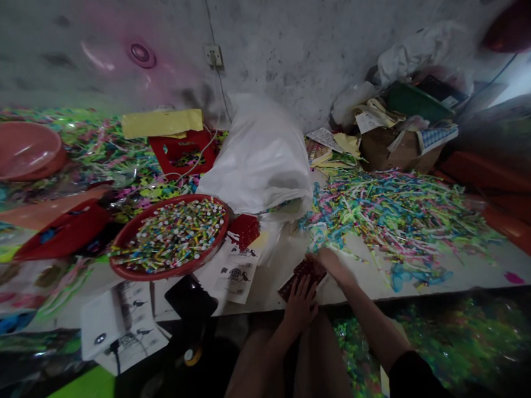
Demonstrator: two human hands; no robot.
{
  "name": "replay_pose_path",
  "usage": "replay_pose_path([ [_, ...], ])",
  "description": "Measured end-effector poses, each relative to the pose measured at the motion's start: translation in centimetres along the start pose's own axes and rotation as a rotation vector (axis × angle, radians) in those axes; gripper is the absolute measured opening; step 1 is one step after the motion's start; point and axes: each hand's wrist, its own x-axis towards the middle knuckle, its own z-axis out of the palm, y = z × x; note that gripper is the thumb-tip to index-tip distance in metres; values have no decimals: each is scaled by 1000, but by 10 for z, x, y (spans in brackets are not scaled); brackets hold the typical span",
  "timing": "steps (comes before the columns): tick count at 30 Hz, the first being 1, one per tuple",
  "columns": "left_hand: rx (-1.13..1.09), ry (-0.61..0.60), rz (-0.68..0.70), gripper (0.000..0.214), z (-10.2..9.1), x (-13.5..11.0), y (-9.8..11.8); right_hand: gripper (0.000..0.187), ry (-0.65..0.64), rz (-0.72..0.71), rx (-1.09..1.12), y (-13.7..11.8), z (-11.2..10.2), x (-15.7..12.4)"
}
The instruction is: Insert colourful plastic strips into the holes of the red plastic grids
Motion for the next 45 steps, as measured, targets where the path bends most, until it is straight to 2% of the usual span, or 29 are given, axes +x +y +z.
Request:
replay_pose_path([
  [3, -44, 1, -11, 60, -2, -1, 1, 35, -19, 8, -31, 1, 0, -1],
  [6, -176, 6, -68, 56, -6, 3, -1, 41, -104, 23, 52, 10, 1, -6],
  [9, -355, 100, -274, 44, -12, 22, -8, 33, -141, 35, 136, 24, 6, -8],
  [12, -381, 209, -454, 37, -20, 53, -21, 17, -71, -27, 219, 33, 15, -7],
  [15, -308, 143, -448, 29, -25, 82, -32, 18, -52, -104, 264, 33, 25, -7],
  [18, -277, 71, -410, 20, -26, 96, -40, 18, -34, -93, 242, 32, 32, -11],
  [25, -268, 79, -427, 17, -18, 92, -43, 21, 29, -78, 170, 27, 37, -24],
  [35, -267, 209, -476, 22, -3, 83, -34, 21, 55, -41, 152, 26, 44, -28],
  [42, -273, 255, -400, 26, 6, 80, -40, 21, 125, -56, 183, 25, 48, -31],
  [45, -303, 286, -457, 26, 7, 82, -39, 19, 138, -53, 188, 25, 50, -32],
])
